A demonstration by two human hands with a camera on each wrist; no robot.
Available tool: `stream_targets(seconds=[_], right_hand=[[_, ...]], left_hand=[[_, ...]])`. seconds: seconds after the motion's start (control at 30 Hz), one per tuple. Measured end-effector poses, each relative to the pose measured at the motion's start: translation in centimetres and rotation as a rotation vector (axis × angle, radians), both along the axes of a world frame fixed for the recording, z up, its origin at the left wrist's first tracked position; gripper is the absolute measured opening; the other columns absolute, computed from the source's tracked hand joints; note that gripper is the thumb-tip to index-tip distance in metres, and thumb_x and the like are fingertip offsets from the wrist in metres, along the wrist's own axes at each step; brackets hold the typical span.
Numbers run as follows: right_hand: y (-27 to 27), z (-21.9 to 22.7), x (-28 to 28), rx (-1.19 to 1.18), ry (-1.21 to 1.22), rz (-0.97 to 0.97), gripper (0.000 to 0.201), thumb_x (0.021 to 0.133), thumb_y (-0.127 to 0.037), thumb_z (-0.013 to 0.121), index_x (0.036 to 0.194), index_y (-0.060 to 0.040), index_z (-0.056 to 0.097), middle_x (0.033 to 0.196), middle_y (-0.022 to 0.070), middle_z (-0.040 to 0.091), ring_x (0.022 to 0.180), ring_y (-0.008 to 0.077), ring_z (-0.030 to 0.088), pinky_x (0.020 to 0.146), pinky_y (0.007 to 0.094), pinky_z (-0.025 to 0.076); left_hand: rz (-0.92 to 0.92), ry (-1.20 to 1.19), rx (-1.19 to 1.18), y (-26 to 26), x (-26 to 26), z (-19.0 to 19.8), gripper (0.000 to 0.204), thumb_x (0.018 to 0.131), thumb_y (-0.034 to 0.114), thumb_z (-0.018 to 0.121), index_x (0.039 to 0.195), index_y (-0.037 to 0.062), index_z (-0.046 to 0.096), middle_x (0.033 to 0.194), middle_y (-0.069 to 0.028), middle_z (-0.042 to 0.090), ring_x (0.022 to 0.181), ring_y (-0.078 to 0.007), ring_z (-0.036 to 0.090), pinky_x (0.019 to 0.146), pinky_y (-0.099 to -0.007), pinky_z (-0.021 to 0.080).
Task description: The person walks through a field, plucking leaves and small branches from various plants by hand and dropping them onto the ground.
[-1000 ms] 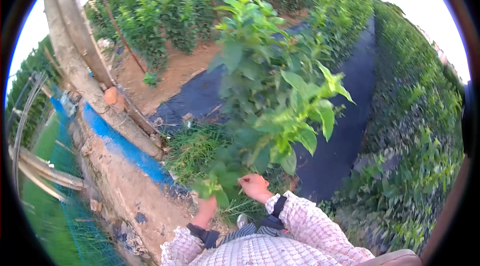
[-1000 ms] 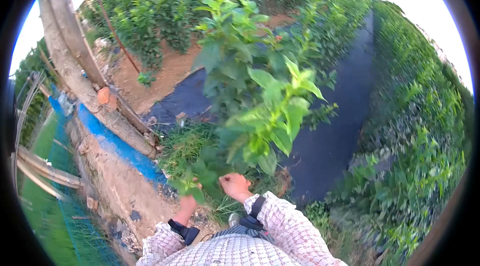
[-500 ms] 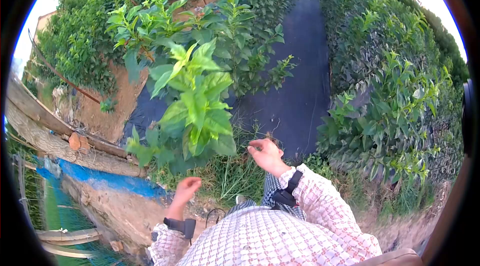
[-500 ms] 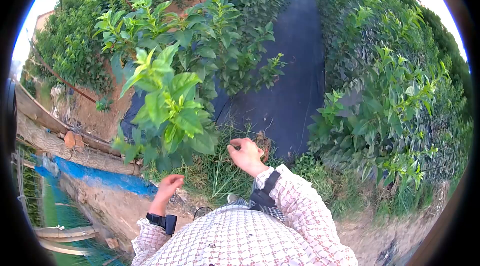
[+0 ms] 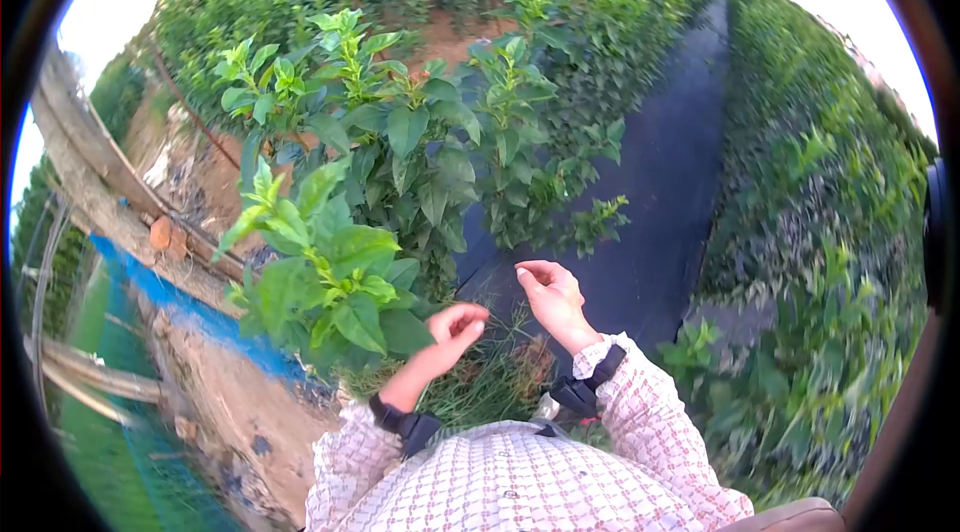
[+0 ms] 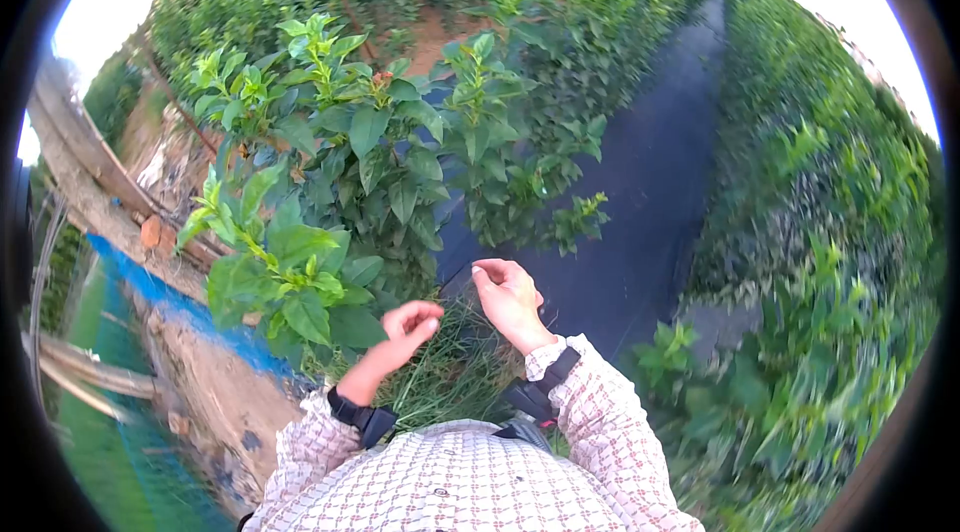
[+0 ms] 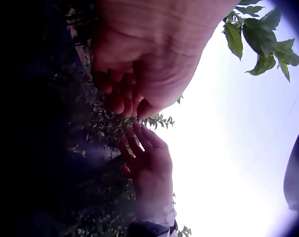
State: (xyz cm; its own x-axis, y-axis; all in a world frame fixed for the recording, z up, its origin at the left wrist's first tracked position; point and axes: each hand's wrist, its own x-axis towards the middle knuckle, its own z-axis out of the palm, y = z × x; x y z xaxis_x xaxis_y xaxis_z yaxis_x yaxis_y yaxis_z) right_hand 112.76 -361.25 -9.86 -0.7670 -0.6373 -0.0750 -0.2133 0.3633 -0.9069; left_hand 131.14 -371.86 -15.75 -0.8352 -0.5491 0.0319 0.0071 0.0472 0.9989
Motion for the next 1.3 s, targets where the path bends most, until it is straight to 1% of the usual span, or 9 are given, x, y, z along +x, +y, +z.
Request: stream_targets(seconds=[0.17,0.23,0.4,0.7,0.8,0.83,1.07,1.17,1.3], right_hand=[[-1.3,-2.2,-7.9,-0.121,-0.077,0.007,0.025,0.09,-0.031,0.068,0.107,-0.0132,0.074,0.093,0.0015,0.074,0.084,0.0116,0.067,0.082,0.0286,0.05],[-1.0,-1.2,-9.8,-0.177,-0.092,0.024,0.024,0.09,-0.028,0.069,0.106,-0.0109,0.074,0.09,0.0015,0.073,0.081,0.0103,0.066,0.078,0.0274,0.051],[0.1,-1.0,-15.6,-0.262,-0.026,0.043,0.021,0.092,-0.023,0.069,0.104,-0.0077,0.074,0.089,0.0026,0.072,0.079,0.0099,0.064,0.075,0.0269,0.051],[-3.8,-0.3,-18.5,-0.367,-0.091,0.182,0.021,0.092,-0.023,0.069,0.102,-0.006,0.074,0.089,0.0025,0.07,0.081,0.0107,0.063,0.078,0.0275,0.05],[-6.1,1.0,-18.6,-0.36,-0.009,0.221,0.018,0.094,-0.014,0.067,0.105,-0.0009,0.073,0.088,-0.0014,0.07,0.077,0.0036,0.059,0.069,0.0196,0.046],[-7.2,0.5,-19.0,-0.341,-0.006,0.219,0.021,0.092,-0.023,0.069,0.103,-0.0054,0.074,0.091,0.0049,0.071,0.085,0.0133,0.065,0.081,0.029,0.051],[-17.4,5.5,-18.3,-0.403,0.041,0.394,0.027,0.09,-0.026,0.071,0.108,-0.0052,0.071,0.095,0.0057,0.071,0.09,0.0143,0.065,0.085,0.0297,0.05],[-21.9,7.5,-17.6,-0.379,0.023,0.429,0.042,0.088,-0.037,0.073,0.116,-0.0059,0.067,0.1,0.0055,0.068,0.096,0.0166,0.063,0.086,0.0314,0.05],[-25.3,8.9,-16.8,-0.278,-0.024,0.473,0.059,0.082,-0.051,0.075,0.118,-0.0053,0.066,0.105,0.0079,0.068,0.097,0.0208,0.064,0.086,0.0347,0.05]], left_hand=[[0.344,0.297,0.058,0.0,-12.5,4.6,0.019,0.096,0.007,0.062,0.114,-0.001,0.063,0.09,0.0017,0.063,0.077,-0.0056,0.057,0.07,-0.0214,0.048],[0.454,0.399,0.059,-0.8,-16.9,5.8,0.016,0.097,0.009,0.062,0.109,0.0001,0.065,0.086,0.0003,0.062,0.076,-0.0075,0.057,0.07,-0.023,0.047],[0.602,0.575,0.054,-2.5,-23.0,8.2,0.012,0.096,0.007,0.061,0.105,0.0005,0.065,0.082,0.0008,0.06,0.071,-0.0076,0.055,0.066,-0.0225,0.045],[0.756,0.644,-0.127,-6.7,-24.1,11.8,0.01,0.097,0.007,0.061,0.103,0.0007,0.066,0.084,0.0016,0.062,0.071,-0.0059,0.055,0.067,-0.0216,0.046],[0.775,0.619,-0.143,-7.2,-24.4,10.1,0.01,0.097,0.007,0.061,0.103,0.0006,0.066,0.085,0.0017,0.061,0.072,-0.0056,0.055,0.067,-0.0216,0.046],[0.795,0.606,-0.147,-7.3,-24.3,9.5,0.01,0.097,0.007,0.061,0.103,0.0006,0.066,0.085,0.0017,0.061,0.072,-0.0055,0.055,0.067,-0.0215,0.046],[0.953,0.54,-0.226,-10.4,-22.3,8.1,0.008,0.095,0.004,0.06,0.1,0.0003,0.065,0.09,0.0017,0.062,0.079,-0.0049,0.054,0.072,-0.0207,0.044],[0.985,0.52,-0.241,-12.1,-22.5,9.4,0.007,0.093,0.001,0.061,0.098,-0.0004,0.065,0.093,-0.0011,0.062,0.08,-0.0071,0.054,0.073,-0.0225,0.044],[1.067,0.471,-0.473,-14.1,-21.9,12.7,0.007,0.091,-0.001,0.062,0.096,-0.0002,0.066,0.091,-0.0028,0.061,0.079,-0.0102,0.055,0.073,-0.0235,0.044]])
